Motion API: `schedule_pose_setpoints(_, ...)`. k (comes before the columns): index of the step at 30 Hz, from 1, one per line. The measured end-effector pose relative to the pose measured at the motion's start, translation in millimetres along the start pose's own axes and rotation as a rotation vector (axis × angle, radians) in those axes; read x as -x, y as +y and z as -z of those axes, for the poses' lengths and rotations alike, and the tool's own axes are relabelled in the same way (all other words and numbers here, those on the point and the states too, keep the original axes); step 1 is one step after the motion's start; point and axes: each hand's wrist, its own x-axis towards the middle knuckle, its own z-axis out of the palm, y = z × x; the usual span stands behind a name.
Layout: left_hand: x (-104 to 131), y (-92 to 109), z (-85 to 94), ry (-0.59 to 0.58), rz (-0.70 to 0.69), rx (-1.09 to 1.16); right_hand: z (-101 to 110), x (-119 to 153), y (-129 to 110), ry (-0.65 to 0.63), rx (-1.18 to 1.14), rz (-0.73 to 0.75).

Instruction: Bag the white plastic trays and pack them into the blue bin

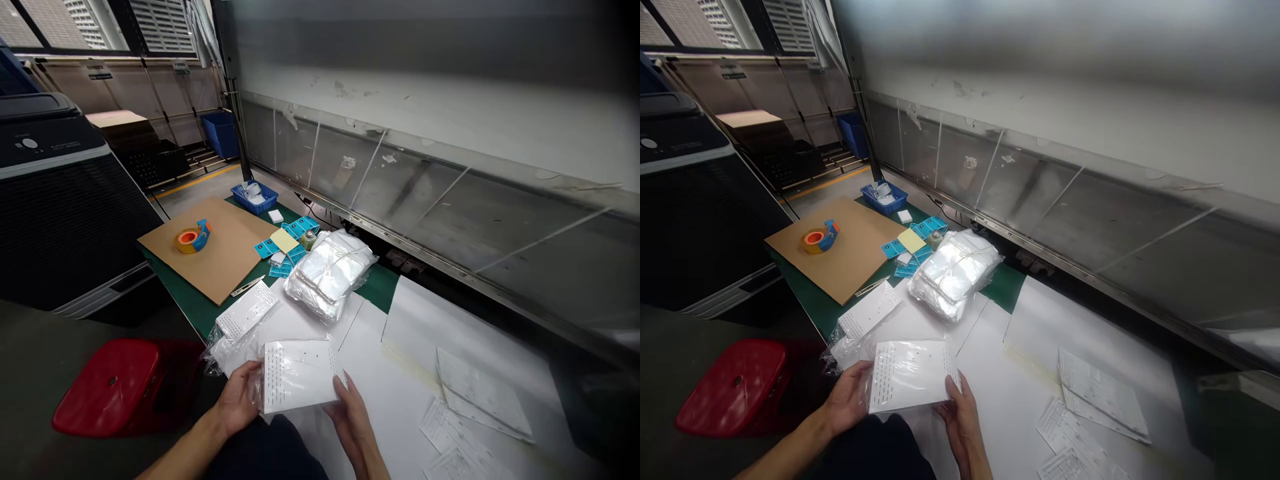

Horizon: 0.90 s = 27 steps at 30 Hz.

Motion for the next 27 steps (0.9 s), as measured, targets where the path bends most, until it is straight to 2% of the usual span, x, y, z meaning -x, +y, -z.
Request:
schedule_pose_setpoints(2, -1.5, 0.7, 3.8, 0.106, -0.064, -0.162, -2.6, -1.3, -7.9, -0.06, -0.015, 0.012)
schedule_pose_setpoints(3, -2.2, 2.5, 5.1, 0.2, -0.147, -0.291, -2.7, -1.1, -10.5, -0.067, 0.0, 0.026)
schedule_pose_setpoints(5, -2.2, 8.4, 6.1, 0.409, -0.403, -0.588, -0.9, -0.8, -12.6, -0.054, 0.045, 0.052)
schedule_pose_setpoints(6, -1.2, 11.8, 5.7, 0.461, -0.512, -0.708, 0.6, -1.1, -12.5, -0.043, 0.069, 0.057)
schedule_pose_setpoints(7, 0.5, 14.8, 4.7, 0.455, -0.573, -0.777, 2.4, -2.0, -11.8, -0.039, 0.09, 0.057)
schedule_pose_setpoints(8, 2.9, 16.8, 3.3, 0.393, -0.579, -0.78, 4.1, -3.3, -10.6, -0.039, 0.107, 0.057)
schedule_pose_setpoints(11, 11.4, 14.9, -1.5, 0.101, -0.395, -0.485, 7.4, -8.4, -5.1, -0.046, 0.169, 0.091)
schedule_pose_setpoints(13, 13.9, 7.5, -2.0, -0.003, -0.265, -0.28, 6.1, -11.1, 0.1, -0.029, 0.272, 0.138)
schedule_pose_setpoints(15, 10.0, -1.8, 1.5, -0.001, -0.174, -0.204, 2.0, -14.0, 5.5, -0.014, 0.378, 0.172)
schedule_pose_setpoints(17, -1.3, -10.8, 9.8, 0.11, -0.124, -0.233, -0.3, -20.3, 8.4, 0.001, 0.457, 0.186)
schedule_pose_setpoints(19, -17.6, -16.8, 22.5, 0.223, -0.108, -0.271, 9.3, -30.3, 4.4, 0.068, 0.541, 0.193)
schedule_pose_setpoints(20, -26.2, -18.0, 30.2, 0.258, -0.105, -0.272, 21.9, -35.0, -1.1, 0.14, 0.6, 0.201)
schedule_pose_setpoints(22, -41.5, -15.5, 46.7, 0.285, -0.119, -0.245, 65.3, -38.0, -18.8, 0.373, 0.736, 0.212)
schedule_pose_setpoints(25, -57.0, -1.6, 67.9, 0.328, -0.212, -0.229, 162.0, -16.5, -49.1, 0.809, 0.951, 0.112)
schedule_pose_setpoints(27, -62.5, 9.6, 77.5, 0.397, -0.244, -0.266, 225.0, 10.6, -60.0, 0.989, 1.072, -0.054)
